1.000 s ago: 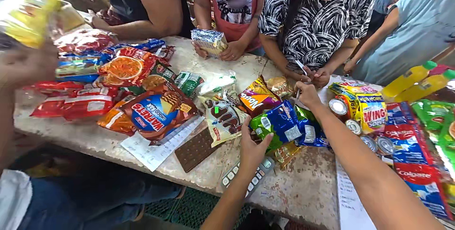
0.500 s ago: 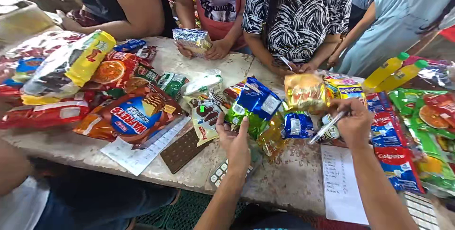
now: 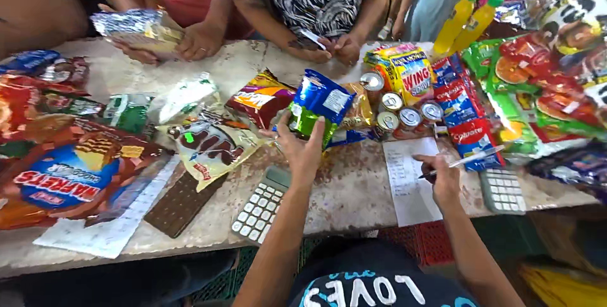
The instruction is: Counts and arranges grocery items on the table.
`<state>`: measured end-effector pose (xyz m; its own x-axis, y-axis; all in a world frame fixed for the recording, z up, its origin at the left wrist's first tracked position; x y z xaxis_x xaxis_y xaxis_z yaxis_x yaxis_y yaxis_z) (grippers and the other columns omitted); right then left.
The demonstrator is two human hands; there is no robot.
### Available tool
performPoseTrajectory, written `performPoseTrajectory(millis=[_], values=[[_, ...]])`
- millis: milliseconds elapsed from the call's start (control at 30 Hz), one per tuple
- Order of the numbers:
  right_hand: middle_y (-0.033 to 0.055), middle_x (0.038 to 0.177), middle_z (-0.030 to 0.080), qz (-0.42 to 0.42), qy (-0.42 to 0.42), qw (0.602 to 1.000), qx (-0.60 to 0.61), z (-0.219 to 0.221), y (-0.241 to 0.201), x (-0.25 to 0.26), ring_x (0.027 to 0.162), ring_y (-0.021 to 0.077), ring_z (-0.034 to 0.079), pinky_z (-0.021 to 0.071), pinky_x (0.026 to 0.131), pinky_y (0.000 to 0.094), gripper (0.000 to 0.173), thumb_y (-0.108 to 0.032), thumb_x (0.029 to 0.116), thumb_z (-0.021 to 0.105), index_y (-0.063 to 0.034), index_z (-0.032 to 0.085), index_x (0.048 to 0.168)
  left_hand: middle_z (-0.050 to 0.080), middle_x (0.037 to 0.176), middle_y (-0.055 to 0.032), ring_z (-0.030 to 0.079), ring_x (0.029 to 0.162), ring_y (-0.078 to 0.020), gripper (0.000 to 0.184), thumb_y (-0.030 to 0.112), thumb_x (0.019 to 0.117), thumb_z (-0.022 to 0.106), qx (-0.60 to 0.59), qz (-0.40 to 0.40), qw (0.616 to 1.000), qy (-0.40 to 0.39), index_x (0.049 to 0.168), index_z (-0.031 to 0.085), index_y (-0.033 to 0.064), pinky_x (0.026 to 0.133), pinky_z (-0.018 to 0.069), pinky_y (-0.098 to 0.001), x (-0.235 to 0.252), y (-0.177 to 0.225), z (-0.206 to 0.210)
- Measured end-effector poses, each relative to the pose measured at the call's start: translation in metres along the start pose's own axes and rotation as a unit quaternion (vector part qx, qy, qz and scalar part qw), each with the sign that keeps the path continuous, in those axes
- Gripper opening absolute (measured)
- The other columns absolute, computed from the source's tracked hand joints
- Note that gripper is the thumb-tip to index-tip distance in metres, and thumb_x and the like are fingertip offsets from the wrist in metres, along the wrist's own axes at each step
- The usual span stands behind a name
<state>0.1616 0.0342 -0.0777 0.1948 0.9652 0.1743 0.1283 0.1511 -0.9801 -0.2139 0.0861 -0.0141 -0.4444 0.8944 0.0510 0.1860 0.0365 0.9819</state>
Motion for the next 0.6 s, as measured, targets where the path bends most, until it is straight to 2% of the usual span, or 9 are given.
performPoseTrajectory(millis=[67, 100, 167, 267, 333, 433, 500, 600], values=[[0.0001, 0.085, 0.068, -0.007, -0.004, 1.000, -0.027, -0.001, 0.005, -0.021, 0.066, 0.0071, 0.058, 0.0483, 0.057, 0.0252, 0.033, -0.019, 0.1088, 0.042, -0.0050, 0.071, 0.116, 0.038, 0.154, -0.0270, 0.053, 0.131, -0.0307, 0.085, 0.045, 0.0893, 0.074, 0.007, 0.020, 1.000, 0.020, 0.152, 0.035, 0.0036, 0.103, 0.0506, -0.0452, -0.002, -0.001, 0.002], [0.0013, 0.084, 0.069, -0.013, -0.013, 1.000, -0.024, 0.003, 0.004, -0.029, 0.066, 0.0094, 0.061, 0.0527, 0.055, 0.0270, 0.025, -0.016, 0.1058, 0.051, -0.0044, 0.071, 0.114, 0.037, 0.154, -0.0269, 0.053, 0.132, -0.0295, 0.085, 0.046, 0.0897, 0.074, 0.010, 0.029, 0.999, 0.027, 0.152, 0.035, 0.0029, 0.104, 0.0504, -0.0435, -0.003, -0.002, 0.002], [0.0032, 0.077, 0.069, -0.013, -0.025, 1.000, 0.007, 0.013, -0.004, -0.040, 0.058, 0.0135, 0.065, 0.0569, 0.048, 0.0310, 0.010, -0.013, 0.0953, 0.070, -0.0040, 0.069, 0.099, 0.036, 0.155, -0.0275, 0.052, 0.133, -0.0273, 0.084, 0.049, 0.0896, 0.073, 0.031, 0.047, 0.998, 0.035, 0.150, 0.038, 0.0019, 0.105, 0.0486, -0.0393, -0.002, -0.005, 0.002], [0.0014, 0.065, 0.066, -0.015, -0.037, 0.999, 0.009, 0.025, -0.007, -0.043, 0.048, 0.0108, 0.061, 0.0513, 0.041, 0.0283, 0.020, -0.013, 0.0824, 0.084, -0.0075, 0.064, 0.083, 0.036, 0.155, -0.0282, 0.046, 0.138, -0.0329, 0.088, 0.057, 0.0880, 0.071, 0.069, 0.037, 0.996, 0.036, 0.150, 0.040, 0.0028, 0.111, 0.0423, -0.0453, 0.002, -0.011, 0.000], [-0.0005, 0.062, 0.064, -0.044, -0.034, 0.998, -0.023, 0.024, -0.002, -0.042, 0.050, 0.0086, 0.060, 0.0509, 0.043, 0.0261, 0.025, -0.014, 0.0799, 0.086, -0.0090, 0.063, 0.076, 0.035, 0.156, -0.0284, 0.044, 0.140, -0.0343, 0.088, 0.059, 0.0881, 0.069, 0.089, 0.031, 0.995, 0.036, 0.150, 0.041, 0.0033, 0.113, 0.0400, -0.0470, 0.004, -0.012, -0.001], [-0.0035, 0.060, 0.058, -0.101, -0.038, 0.992, -0.059, 0.023, 0.010, -0.042, 0.054, 0.0060, 0.057, 0.0474, 0.049, 0.0234, 0.028, -0.009, 0.0820, 0.080, -0.0121, 0.057, 0.065, 0.032, 0.159, -0.0283, 0.044, 0.140, -0.0331, 0.087, 0.060, 0.0878, 0.069, 0.097, 0.044, 0.993, 0.046, 0.148, 0.043, 0.0029, 0.113, 0.0406, -0.0451, 0.005, -0.013, -0.001], [-0.0040, 0.058, 0.055, -0.119, -0.038, 0.990, -0.067, 0.024, 0.008, -0.045, 0.054, 0.0056, 0.055, 0.0459, 0.049, 0.0230, 0.029, -0.006, 0.0819, 0.075, -0.0130, 0.054, 0.063, 0.033, 0.158, -0.0270, 0.044, 0.141, -0.0313, 0.086, 0.059, 0.0888, 0.068, 0.099, 0.059, 0.992, 0.046, 0.148, 0.043, 0.0026, 0.113, 0.0403, -0.0420, 0.006, -0.014, 0.000], [-0.0038, 0.059, 0.056, -0.136, -0.039, 0.988, -0.061, 0.027, 0.005, -0.050, 0.054, 0.0055, 0.056, 0.0473, 0.048, 0.0225, 0.027, -0.005, 0.0819, 0.074, -0.0127, 0.056, 0.064, 0.033, 0.158, -0.0281, 0.041, 0.143, -0.0326, 0.084, 0.056, 0.0897, 0.069, 0.101, 0.062, 0.992, 0.048, 0.147, 0.044, 0.0008, 0.115, 0.0388, -0.0416, 0.006, -0.012, 0.000]])
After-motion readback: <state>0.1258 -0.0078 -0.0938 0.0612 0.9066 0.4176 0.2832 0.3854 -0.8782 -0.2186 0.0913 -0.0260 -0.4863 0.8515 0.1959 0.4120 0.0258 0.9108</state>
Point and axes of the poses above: each hand's wrist, its own x-axis towards the middle knuckle, its own z-axis out of the palm, y = z × x, the point moved 6 cm from there along x, towards the middle knuckle
